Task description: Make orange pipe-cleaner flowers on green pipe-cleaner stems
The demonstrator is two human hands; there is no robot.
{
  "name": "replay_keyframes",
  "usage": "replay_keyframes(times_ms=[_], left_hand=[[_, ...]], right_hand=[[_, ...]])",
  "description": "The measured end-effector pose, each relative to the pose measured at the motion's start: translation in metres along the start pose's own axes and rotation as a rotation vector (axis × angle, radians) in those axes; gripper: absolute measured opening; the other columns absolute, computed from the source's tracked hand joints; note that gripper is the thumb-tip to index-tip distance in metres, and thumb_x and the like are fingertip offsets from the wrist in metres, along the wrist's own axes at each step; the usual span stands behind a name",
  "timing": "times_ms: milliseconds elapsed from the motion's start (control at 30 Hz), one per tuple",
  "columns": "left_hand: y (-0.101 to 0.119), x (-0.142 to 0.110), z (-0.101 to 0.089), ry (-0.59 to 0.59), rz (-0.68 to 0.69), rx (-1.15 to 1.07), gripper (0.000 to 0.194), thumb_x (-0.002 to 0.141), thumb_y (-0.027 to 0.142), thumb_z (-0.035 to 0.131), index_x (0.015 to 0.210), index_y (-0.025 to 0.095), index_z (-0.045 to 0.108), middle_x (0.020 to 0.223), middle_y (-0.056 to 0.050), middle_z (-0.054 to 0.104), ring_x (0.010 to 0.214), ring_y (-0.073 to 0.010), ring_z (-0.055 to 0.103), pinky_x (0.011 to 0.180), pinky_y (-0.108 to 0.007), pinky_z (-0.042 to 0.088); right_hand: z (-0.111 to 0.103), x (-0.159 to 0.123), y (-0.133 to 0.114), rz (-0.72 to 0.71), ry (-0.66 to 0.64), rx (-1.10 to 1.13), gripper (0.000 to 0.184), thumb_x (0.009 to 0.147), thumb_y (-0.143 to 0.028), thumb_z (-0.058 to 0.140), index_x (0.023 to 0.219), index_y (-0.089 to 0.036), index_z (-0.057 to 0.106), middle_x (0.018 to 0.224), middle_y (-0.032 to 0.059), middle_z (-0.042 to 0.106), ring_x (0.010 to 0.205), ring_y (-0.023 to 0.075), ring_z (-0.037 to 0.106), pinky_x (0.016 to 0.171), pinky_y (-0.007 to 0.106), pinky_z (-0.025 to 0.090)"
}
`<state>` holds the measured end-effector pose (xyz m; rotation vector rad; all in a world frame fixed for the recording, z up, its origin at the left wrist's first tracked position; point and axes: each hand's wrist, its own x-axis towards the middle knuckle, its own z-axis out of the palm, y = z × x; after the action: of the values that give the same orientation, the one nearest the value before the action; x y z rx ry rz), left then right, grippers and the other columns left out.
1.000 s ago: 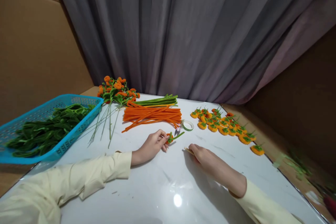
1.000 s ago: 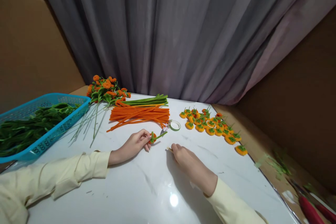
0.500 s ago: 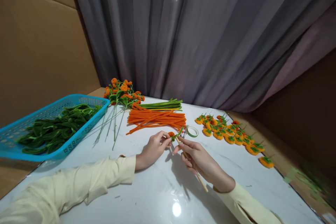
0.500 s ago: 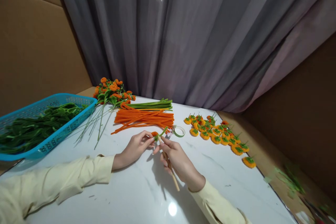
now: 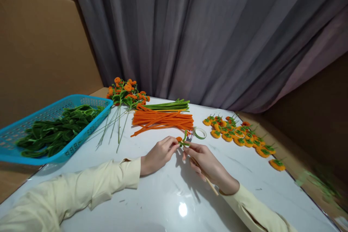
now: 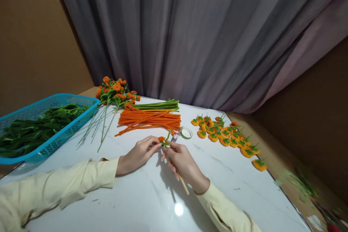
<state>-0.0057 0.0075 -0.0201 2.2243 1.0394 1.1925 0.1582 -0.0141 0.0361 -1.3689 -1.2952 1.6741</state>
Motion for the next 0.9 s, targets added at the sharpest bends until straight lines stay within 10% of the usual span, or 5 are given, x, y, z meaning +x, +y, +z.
replay_keyframes(times_ms=[900], left_hand=[[0.015,0.013,-0.011,-0.111,-0.502,-0.539,0.022,0.077,0.034,0.062,0.074,0.013,0.056,0.064,-0.002,0.062,0.061,-0.0147,0.065,0.057,-0.024,0.054]], right_hand=[[-0.004,-0.011,0.005,-0.31,0.014,-0.666,0.015,0.086,-0.02,0.035,0.075,-0.02,0.045,0.04,-0.0101,0.037,0.023,0.0086,0.043,0.026,0.015,0.025]])
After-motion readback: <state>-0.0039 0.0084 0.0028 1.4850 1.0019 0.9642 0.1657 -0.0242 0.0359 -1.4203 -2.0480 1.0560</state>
